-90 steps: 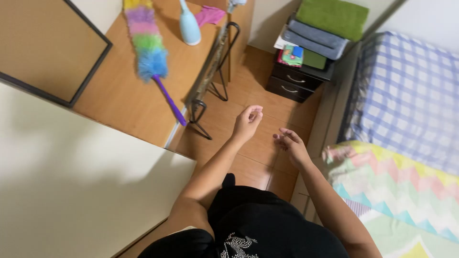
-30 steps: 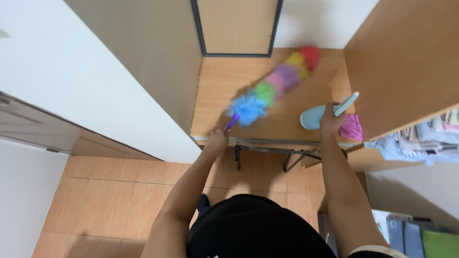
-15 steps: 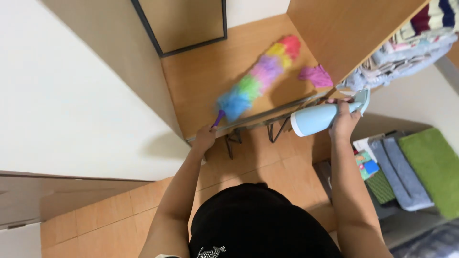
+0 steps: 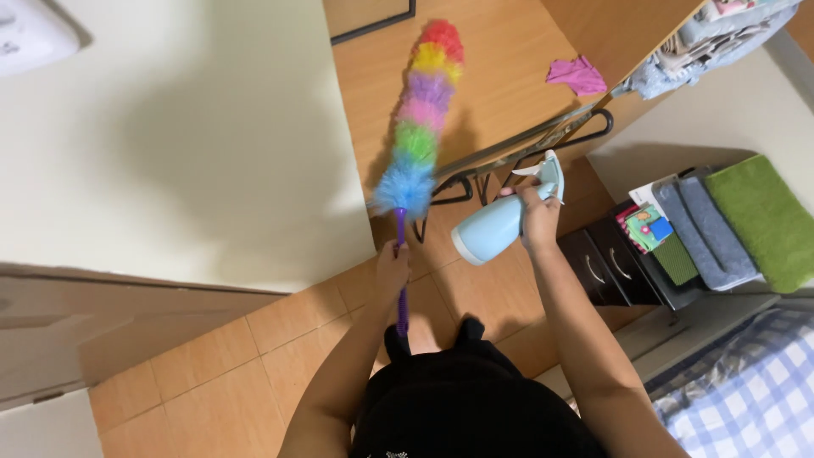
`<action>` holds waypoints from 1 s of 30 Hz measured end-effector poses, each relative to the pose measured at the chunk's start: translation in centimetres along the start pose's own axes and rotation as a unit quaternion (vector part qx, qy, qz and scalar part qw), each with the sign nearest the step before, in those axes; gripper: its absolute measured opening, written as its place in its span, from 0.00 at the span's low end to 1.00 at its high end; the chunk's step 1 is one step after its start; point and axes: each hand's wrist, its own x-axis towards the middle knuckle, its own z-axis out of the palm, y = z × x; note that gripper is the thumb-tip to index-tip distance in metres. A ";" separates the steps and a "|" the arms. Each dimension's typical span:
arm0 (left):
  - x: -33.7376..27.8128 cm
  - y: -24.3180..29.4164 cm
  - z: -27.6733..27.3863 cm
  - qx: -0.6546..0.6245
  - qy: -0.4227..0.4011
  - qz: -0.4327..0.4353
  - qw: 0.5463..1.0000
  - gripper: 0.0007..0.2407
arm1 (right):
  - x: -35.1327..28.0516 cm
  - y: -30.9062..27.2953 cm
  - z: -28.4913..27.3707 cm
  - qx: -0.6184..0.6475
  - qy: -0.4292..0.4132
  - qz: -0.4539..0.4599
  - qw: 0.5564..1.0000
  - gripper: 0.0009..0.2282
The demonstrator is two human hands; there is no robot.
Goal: The person dusts a wooden cabinet and wall with a rainbow duster, then wipes the cabinet with a pink cloth. They spray the cabinet with a blue spray bottle and wipe it again. The person then takes several folded clothes and linens from the cabinet and places them on the bed.
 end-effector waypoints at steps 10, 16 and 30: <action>-8.6 -4.0 2.9 -0.114 0.086 0.006 0.990 0.09 | -5.3 1.2 -3.6 -0.033 -0.061 0.030 0.997 0.12; -10.0 -6.3 6.7 -0.105 0.089 0.028 0.990 0.09 | -9.6 -0.8 -9.6 -0.028 -0.044 0.009 0.999 0.16; -2.5 2.0 2.6 0.352 0.131 0.200 0.905 0.11 | -10.8 -6.5 -18.5 -0.009 0.021 -0.038 0.999 0.07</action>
